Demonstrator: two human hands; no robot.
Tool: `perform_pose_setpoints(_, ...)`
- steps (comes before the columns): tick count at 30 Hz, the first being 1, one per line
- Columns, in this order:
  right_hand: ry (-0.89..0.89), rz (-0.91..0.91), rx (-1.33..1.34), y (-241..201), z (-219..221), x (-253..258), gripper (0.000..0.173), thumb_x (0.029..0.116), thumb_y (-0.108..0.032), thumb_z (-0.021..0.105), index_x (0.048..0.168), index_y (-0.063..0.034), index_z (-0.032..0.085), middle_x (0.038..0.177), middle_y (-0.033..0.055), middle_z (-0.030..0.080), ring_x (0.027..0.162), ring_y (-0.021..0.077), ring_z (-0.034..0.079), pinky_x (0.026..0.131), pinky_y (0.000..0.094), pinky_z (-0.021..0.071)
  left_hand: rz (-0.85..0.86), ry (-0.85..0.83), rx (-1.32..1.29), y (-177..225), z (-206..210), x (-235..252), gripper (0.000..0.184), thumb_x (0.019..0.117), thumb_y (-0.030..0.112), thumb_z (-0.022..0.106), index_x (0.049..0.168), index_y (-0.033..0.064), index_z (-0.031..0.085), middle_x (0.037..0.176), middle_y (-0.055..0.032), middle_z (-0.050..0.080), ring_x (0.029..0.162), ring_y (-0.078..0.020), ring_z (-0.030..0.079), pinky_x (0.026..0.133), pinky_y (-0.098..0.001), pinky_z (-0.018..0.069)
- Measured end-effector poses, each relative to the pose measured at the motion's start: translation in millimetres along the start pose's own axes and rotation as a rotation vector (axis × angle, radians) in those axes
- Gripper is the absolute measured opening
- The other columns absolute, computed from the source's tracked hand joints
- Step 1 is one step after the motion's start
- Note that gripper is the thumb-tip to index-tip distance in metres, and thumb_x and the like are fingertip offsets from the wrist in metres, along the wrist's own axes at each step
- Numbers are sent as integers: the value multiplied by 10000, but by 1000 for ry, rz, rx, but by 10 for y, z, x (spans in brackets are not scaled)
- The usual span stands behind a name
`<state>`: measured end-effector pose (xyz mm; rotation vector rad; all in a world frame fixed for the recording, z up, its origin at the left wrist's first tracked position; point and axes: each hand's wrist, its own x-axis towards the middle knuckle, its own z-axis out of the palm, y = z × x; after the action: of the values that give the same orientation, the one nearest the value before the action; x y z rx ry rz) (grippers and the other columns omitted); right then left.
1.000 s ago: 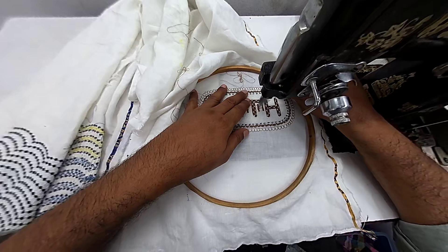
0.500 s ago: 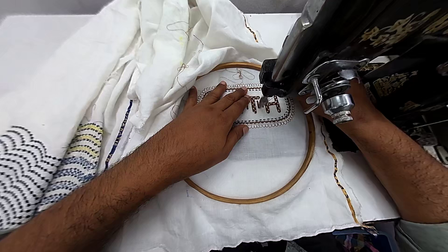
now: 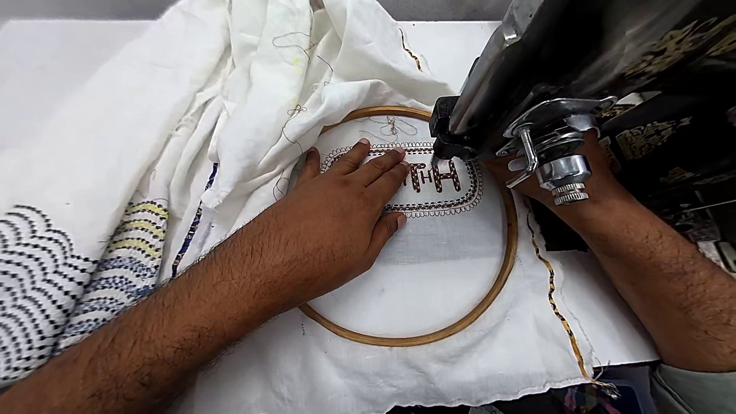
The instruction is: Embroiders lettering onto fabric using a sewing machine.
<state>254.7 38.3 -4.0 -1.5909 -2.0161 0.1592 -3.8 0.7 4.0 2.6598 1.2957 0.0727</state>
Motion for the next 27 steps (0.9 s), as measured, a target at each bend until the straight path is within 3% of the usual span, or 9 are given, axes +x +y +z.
perform_pose_setpoints(5,43,-72,-2,43,43,7,235,870,-153,690,1026,21,672,959,180,680,932,245,657,823,428,498,-10,-9,4,4,-10,-10,607,1076,480,294,1593,181,405,1670,-9,341,1552,-323,274,1144,-738,243)
perform_pose_setpoints(11,34,-91,-5,49,30,11,232,872,-133,698,1017,46,673,962,212,683,928,289,664,822,468,501,-9,-11,25,12,-7,-17,615,1075,493,277,1591,184,406,1667,-12,346,1546,-328,287,1139,-728,266)
perform_pose_setpoints(14,-76,12,-33,-24,-46,44,204,882,-119,710,1000,43,675,938,206,676,900,287,656,801,488,495,-10,-9,39,15,-7,-14,615,1076,498,274,1589,186,411,1665,-9,350,1543,-326,295,1143,-726,269)
perform_pose_setpoints(15,-146,48,-54,-4,-47,75,220,887,-160,729,1000,20,676,933,191,671,903,288,650,795,505,490,-12,-12,49,12,-6,-12,617,1076,502,269,1590,191,410,1665,-1,349,1544,-322,295,1152,-721,264)
perform_pose_setpoints(18,-310,-27,-135,463,217,221,537,809,-639,740,1063,-167,717,974,66,705,982,227,682,835,524,554,1,-7,75,-6,2,-8,621,1078,515,261,1589,195,410,1664,2,351,1537,-314,310,1164,-694,271)
perform_pose_setpoints(20,-345,-83,-123,591,302,248,642,774,-749,697,1128,-214,706,1034,40,707,1044,208,671,894,525,547,20,11,84,-7,0,-11,627,1074,528,284,1573,179,433,1646,-19,379,1511,-322,355,1146,-661,321)
perform_pose_setpoints(22,-357,-81,-96,540,287,247,566,808,-692,710,1114,-216,721,1038,43,712,1052,213,671,902,531,538,42,30,107,17,-25,-27,638,1063,547,313,1534,153,486,1606,-38,438,1429,-334,447,1040,-602,402)
perform_pose_setpoints(24,-329,-36,-92,398,216,211,552,829,-639,730,1127,-174,721,1070,74,709,1093,243,655,949,535,517,62,51,117,55,-72,-53,644,1052,568,329,1475,143,563,1496,-56,542,1236,-332,554,911,-536,446)
perform_pose_setpoints(27,-104,-195,-104,60,22,-2,323,877,-283,731,1012,10,714,1001,211,702,1028,374,651,911,552,473,78,104,32,108,-126,-66,571,1042,544,378,1328,163,693,1204,-30,673,995,-235,641,797,-462,493)
